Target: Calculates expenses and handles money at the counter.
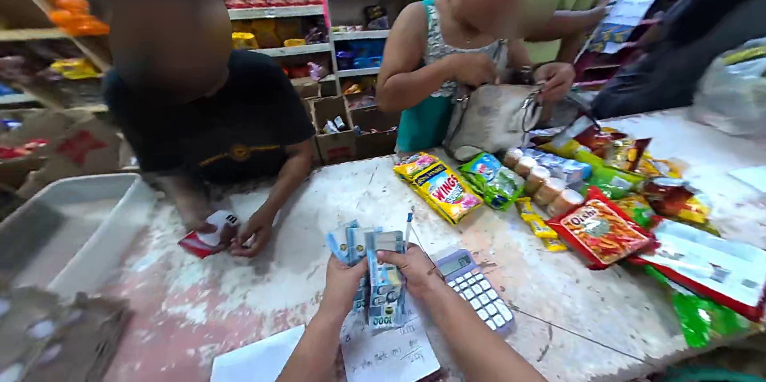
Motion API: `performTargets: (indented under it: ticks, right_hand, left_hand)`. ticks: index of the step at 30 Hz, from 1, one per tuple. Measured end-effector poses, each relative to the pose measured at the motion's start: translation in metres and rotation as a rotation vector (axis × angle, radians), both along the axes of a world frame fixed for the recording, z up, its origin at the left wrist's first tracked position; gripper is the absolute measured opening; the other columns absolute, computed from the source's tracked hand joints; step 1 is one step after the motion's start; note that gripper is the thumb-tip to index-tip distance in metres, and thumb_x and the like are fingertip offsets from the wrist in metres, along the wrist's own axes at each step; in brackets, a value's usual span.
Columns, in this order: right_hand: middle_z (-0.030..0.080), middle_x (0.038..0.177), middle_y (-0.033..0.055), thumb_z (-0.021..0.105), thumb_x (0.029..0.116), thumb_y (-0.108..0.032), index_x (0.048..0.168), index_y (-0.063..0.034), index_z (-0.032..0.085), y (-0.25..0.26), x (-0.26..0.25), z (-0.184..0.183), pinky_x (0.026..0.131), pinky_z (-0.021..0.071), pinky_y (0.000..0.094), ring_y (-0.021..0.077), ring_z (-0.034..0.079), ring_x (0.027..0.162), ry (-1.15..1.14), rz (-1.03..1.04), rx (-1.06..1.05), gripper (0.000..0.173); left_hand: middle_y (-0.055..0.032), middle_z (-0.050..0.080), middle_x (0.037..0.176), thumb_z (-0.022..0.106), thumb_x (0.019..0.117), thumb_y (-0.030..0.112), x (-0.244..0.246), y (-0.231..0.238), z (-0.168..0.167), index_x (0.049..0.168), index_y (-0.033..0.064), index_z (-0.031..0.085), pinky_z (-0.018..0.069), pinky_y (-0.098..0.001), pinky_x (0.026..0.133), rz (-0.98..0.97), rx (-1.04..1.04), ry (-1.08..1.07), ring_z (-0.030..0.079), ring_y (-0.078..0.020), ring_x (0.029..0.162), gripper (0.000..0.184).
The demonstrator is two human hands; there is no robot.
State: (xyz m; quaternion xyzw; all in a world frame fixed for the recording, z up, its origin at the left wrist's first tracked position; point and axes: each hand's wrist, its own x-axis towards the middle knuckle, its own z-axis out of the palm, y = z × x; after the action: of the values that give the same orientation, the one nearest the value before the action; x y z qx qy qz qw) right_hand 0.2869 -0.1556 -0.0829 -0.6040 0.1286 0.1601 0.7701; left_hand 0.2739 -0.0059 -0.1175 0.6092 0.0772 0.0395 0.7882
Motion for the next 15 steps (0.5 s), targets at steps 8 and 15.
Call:
performTargets:
  ticks: [8,15]
  right_hand:
    - [0.073,0.096,0.0131,0.070,0.0928,0.000,0.123,0.0045,0.057,-0.008,0.004,0.010,0.076,0.0634,0.0336,0.0182,0.073,0.082,0.016,-0.099,0.051,0.033]
    - [0.073,0.099,0.0131,0.072,0.0905,0.002,0.123,0.0052,0.056,-0.003,0.001,0.003,0.079,0.0627,0.0338,0.0181,0.073,0.086,0.022,-0.062,0.035,0.037]
  left_hand:
    - [-0.0156,0.068,0.113,0.066,0.0946,-0.002,0.004,0.004,-0.003,0.137,-0.0087,0.043,0.0603,-0.0313,0.089,0.053,-0.045,-0.001,0.071,-0.0156,0.099,0.049]
    - [-0.0120,0.071,0.102,0.065,0.0974,0.004,0.002,0.001,-0.002,0.126,-0.0076,0.053,0.0608,-0.0312,0.085,0.010,-0.034,0.004,0.071,-0.0144,0.092,0.033]
